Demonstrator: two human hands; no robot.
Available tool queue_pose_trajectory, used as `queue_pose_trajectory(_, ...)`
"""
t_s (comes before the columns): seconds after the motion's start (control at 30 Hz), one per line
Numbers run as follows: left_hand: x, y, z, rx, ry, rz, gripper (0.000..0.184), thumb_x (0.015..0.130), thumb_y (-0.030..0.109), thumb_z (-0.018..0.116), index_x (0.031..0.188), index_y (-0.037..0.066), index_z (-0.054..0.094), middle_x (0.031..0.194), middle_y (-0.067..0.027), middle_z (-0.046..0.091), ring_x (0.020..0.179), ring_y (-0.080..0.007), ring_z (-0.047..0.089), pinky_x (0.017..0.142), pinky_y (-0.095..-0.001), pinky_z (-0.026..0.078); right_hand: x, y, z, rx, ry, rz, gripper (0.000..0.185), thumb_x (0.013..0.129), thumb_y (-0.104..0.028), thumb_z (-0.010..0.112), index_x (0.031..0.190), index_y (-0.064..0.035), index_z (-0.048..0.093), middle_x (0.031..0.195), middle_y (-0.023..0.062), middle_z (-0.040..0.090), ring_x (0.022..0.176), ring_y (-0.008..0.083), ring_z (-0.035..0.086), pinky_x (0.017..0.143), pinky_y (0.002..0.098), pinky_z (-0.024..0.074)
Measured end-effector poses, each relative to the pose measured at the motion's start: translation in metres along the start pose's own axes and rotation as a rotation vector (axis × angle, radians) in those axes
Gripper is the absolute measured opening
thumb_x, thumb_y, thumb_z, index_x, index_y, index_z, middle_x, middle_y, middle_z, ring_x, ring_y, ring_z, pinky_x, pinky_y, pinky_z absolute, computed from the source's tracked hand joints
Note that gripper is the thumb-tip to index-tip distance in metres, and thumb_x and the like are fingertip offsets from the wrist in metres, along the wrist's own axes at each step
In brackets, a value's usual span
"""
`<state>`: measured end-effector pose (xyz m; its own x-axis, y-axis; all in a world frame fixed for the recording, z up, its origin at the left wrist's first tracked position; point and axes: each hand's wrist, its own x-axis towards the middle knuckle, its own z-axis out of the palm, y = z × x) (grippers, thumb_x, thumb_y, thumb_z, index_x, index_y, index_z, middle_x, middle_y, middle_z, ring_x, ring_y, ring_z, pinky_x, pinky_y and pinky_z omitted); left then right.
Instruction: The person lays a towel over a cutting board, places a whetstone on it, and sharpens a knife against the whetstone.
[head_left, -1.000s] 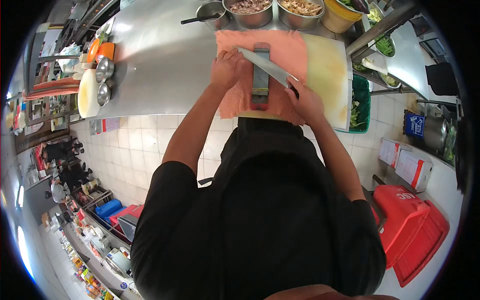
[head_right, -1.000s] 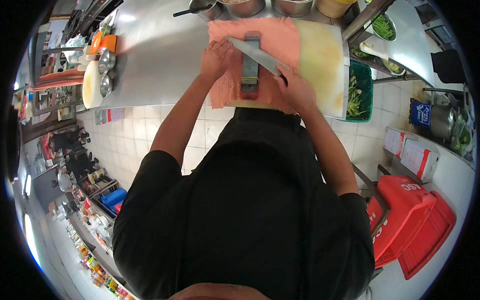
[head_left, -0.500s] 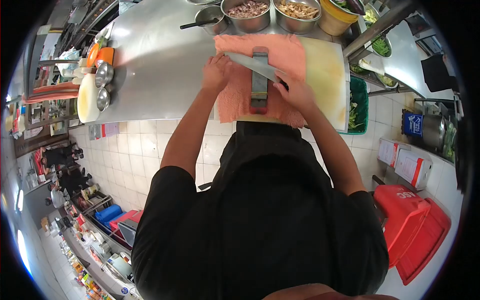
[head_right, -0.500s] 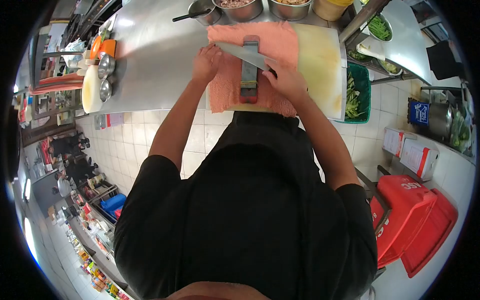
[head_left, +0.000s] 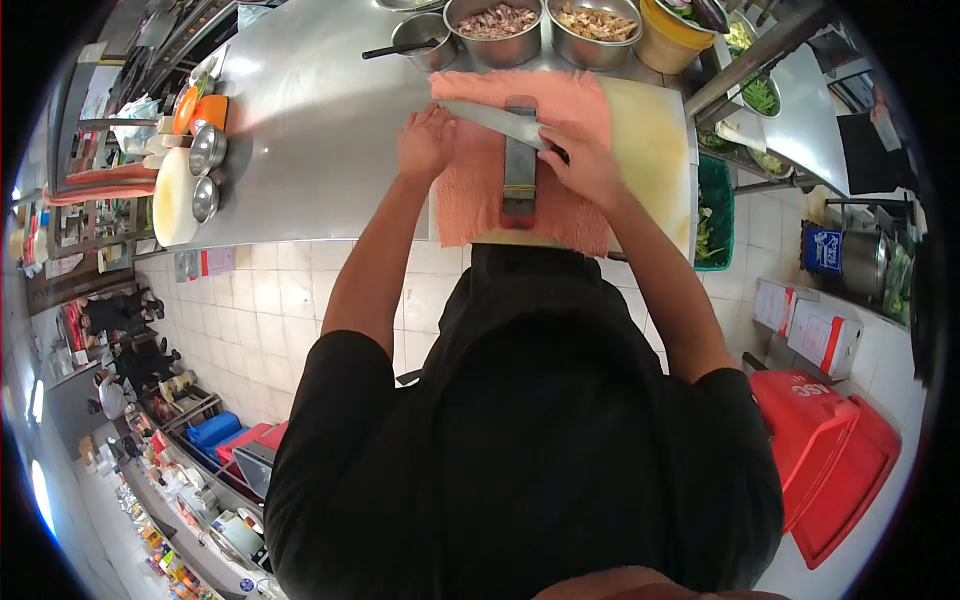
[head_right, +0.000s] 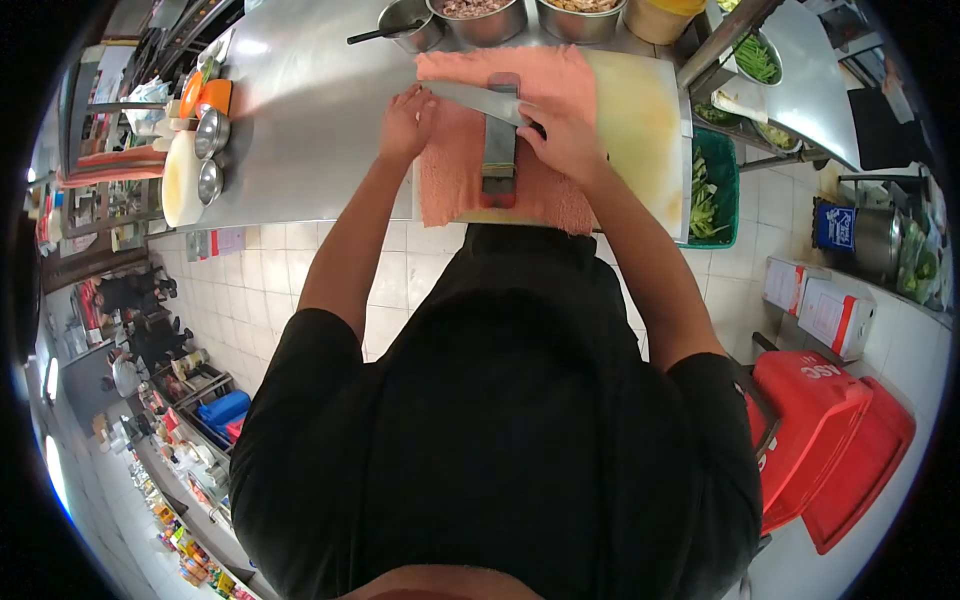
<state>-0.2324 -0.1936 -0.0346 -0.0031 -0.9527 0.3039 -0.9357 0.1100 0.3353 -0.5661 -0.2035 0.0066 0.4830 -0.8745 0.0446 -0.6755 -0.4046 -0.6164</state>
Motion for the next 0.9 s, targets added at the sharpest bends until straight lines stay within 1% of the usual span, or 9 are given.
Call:
queue_pose_trajectory(0.13,-0.01,0.026,-0.018,0.092,-0.133,-0.042,0.034,0.099,0.03,0.064,0.128,0.014,0.072,0.146,-0.01,0.064,0.135,-0.0373,0.055,0.107,-0.0535,0.047,-0.029,-0.006,-0.012,0.033,0.007,-0.039,0.047,0.098,-0.037,0.069,0.14,-0.0179,0.065,0.117,0.0152,0.075,0.105,0.0405,0.071,0.091,0.0502,0.0568)
queue_pose_trajectory(0.23,-0.056,0.052,-0.026,0.029,-0.103,0.003,0.035,0.097,0.028,0.066,0.129,0.014,0.071,0.145,-0.0079,0.064,0.134,-0.0365,0.055,0.107,-0.0536,0.046,-0.079,-0.006,-0.008,0.038,-0.049,0.096,0.051,0.097,-0.041,0.07,0.142,-0.0201,0.063,0.12,0.0173,0.074,0.105,0.043,0.071,0.09,0.0518,0.0566)
queue_pose_trajectory(0.33,-0.069,0.055,-0.02,-0.052,-0.032,-0.017,0.036,0.096,0.028,0.069,0.13,0.013,0.07,0.144,-0.0057,0.064,0.134,-0.036,0.055,0.106,-0.0538,0.046,-0.083,-0.004,-0.011,-0.044,-0.108,0.204,0.054,0.094,-0.037,0.072,0.144,-0.0213,0.061,0.113,0.018,0.074,0.1,0.043,0.072,0.085,0.0526,0.0576)
queue_pose_trajectory(0.43,-0.063,0.047,-0.021,-0.063,-0.026,0.014,0.038,0.095,0.028,0.071,0.131,0.015,0.069,0.144,-0.0051,0.063,0.133,-0.0356,0.055,0.105,-0.0539,0.046,-0.081,0.004,-0.014,-0.156,0.014,0.014,0.053,0.095,-0.037,0.073,0.145,-0.0233,0.061,0.105,0.0159,0.073,0.094,0.0398,0.073,0.079,0.0505,0.0585)
queue_pose_trajectory(0.53,-0.063,0.048,-0.023,0.013,-0.059,0.021,0.037,0.095,0.026,0.071,0.13,0.015,0.069,0.143,-0.005,0.064,0.131,-0.0359,0.056,0.104,-0.0532,0.047,-0.1,-0.004,-0.024,-0.238,-0.06,0.137,0.053,0.096,-0.042,0.071,0.145,-0.0261,0.061,0.097,0.0138,0.071,0.09,0.0388,0.072,0.078,0.0514,0.0577)
queue_pose_trajectory(0.63,-0.068,0.057,-0.019,-0.048,-0.007,0.042,0.035,0.096,0.023,0.07,0.13,0.012,0.07,0.144,-0.0117,0.064,0.128,-0.0422,0.058,0.108,-0.0533,0.046,-0.116,-0.012,-0.027,-0.231,-0.125,0.196,0.052,0.099,-0.047,0.067,0.148,-0.0275,0.06,0.097,0.0149,0.071,0.091,0.0397,0.072,0.076,0.0517,0.0576)
queue_pose_trajectory(0.73,-0.059,0.046,-0.01,-0.052,0.001,0.023,0.034,0.096,0.025,0.069,0.129,0.016,0.07,0.143,-0.0073,0.064,0.13,-0.0369,0.057,0.104,-0.0528,0.048,-0.099,0.0,-0.012,-0.188,0.019,0.107,0.05,0.102,-0.05,0.063,0.147,-0.0275,0.06,0.101,0.0165,0.073,0.09,0.0412,0.072,0.077,0.0533,0.0575)
queue_pose_trajectory(0.83,-0.034,-0.003,0.006,-0.098,0.09,0.072,0.034,0.095,0.025,0.069,0.127,0.016,0.072,0.144,-0.0094,0.064,0.13,-0.0365,0.057,0.103,-0.0533,0.048,-0.048,0.001,-0.001,-0.122,0.039,0.071,0.048,0.102,-0.051,0.063,0.146,-0.0305,0.062,0.113,0.0144,0.073,0.094,0.0393,0.073,0.078,0.0512,0.059)
queue_pose_trajectory(0.9,-0.022,-0.008,-0.003,-0.022,0.066,0.04,0.033,0.096,0.025,0.069,0.127,0.016,0.073,0.144,-0.0099,0.064,0.13,-0.0373,0.057,0.105,-0.0537,0.047,-0.031,0.007,0.005,-0.147,0.046,0.035,0.048,0.102,-0.052,0.062,0.145,-0.0296,0.062,0.115,0.0156,0.073,0.096,0.04,0.073,0.08,0.0521,0.0587)
